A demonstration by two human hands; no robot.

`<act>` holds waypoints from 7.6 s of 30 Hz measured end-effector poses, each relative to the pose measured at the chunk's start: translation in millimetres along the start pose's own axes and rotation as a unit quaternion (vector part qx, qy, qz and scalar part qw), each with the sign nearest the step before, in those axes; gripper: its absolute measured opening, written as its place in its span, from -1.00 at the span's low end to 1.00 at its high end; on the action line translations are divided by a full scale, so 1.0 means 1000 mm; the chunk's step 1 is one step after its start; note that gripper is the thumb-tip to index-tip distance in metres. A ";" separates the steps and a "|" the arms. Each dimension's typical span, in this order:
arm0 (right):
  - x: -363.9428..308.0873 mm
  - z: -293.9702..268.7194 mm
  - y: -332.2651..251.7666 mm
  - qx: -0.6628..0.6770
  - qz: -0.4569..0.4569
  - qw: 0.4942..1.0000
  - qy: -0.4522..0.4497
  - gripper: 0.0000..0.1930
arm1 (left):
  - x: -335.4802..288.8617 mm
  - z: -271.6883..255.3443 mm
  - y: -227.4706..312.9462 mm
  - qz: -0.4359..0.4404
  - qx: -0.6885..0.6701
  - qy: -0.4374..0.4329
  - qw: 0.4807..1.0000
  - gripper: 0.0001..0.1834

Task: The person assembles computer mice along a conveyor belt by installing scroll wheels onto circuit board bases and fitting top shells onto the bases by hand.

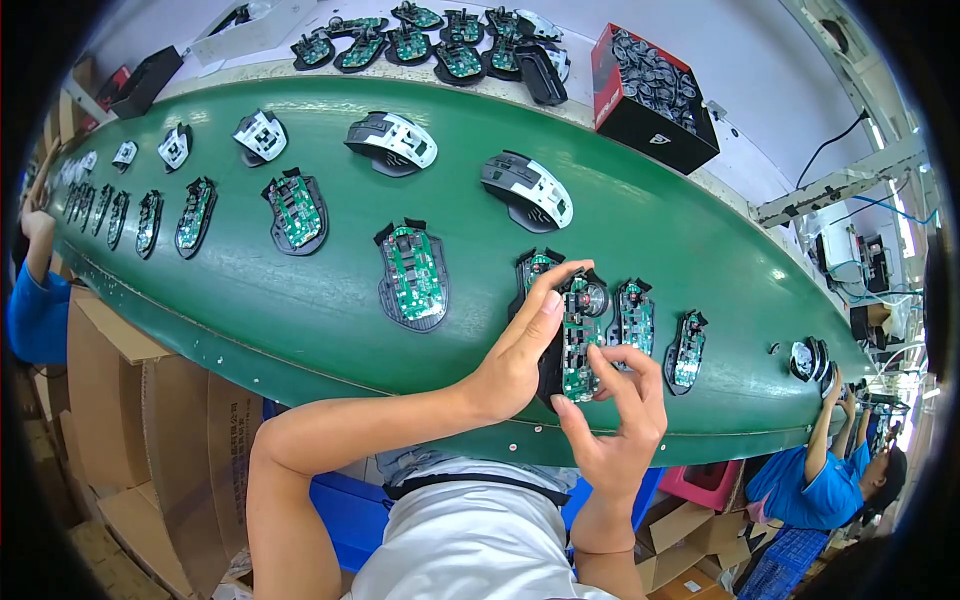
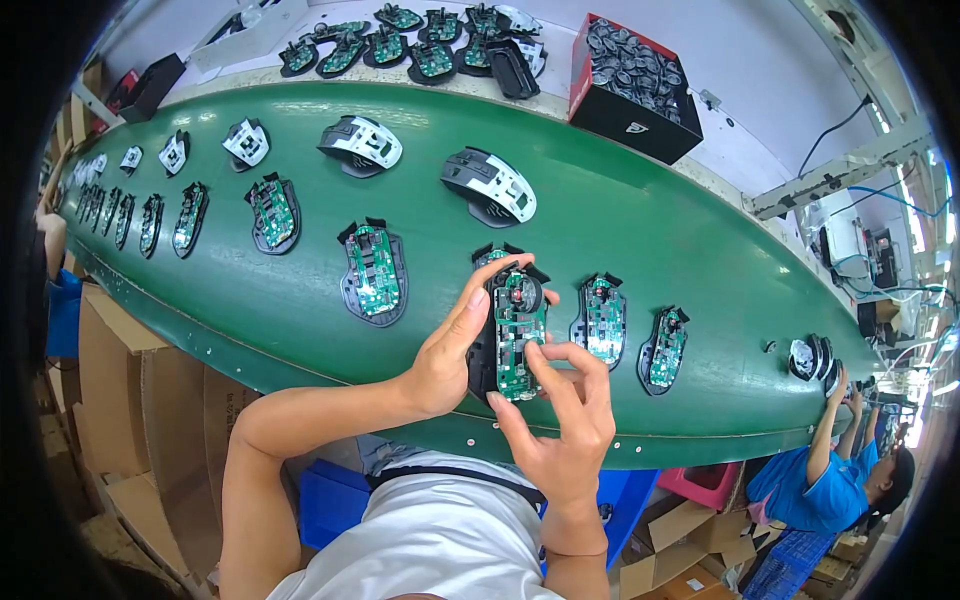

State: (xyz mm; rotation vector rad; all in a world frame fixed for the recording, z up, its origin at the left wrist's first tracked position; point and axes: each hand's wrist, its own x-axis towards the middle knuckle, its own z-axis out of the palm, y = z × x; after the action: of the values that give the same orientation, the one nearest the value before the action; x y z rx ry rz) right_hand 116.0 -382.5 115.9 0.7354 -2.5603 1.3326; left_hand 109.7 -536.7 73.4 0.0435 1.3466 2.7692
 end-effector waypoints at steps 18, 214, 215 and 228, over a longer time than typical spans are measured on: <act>-0.002 0.007 -0.006 -0.013 -0.041 0.999 -0.029 -0.43 | -0.004 -0.010 0.002 0.073 0.107 -0.026 0.991 -0.31; 0.001 0.055 -0.014 0.491 0.284 0.798 -0.207 -0.76 | -0.040 -0.065 0.087 -0.228 0.070 -0.070 0.969 -0.56; 0.000 0.054 -0.012 0.487 0.285 0.792 -0.234 -0.76 | -0.042 -0.069 0.081 -0.210 0.087 -0.071 0.971 -0.55; -0.019 0.065 -0.024 0.363 0.218 0.893 -0.154 -0.68 | -0.050 -0.062 0.082 -0.202 0.139 -0.056 0.968 -0.57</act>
State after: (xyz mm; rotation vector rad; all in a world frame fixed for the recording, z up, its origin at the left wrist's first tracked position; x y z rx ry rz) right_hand 149.5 -439.7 88.0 0.4918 -2.5115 2.5872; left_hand 152.6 -639.4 100.1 -0.0549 1.5083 2.2012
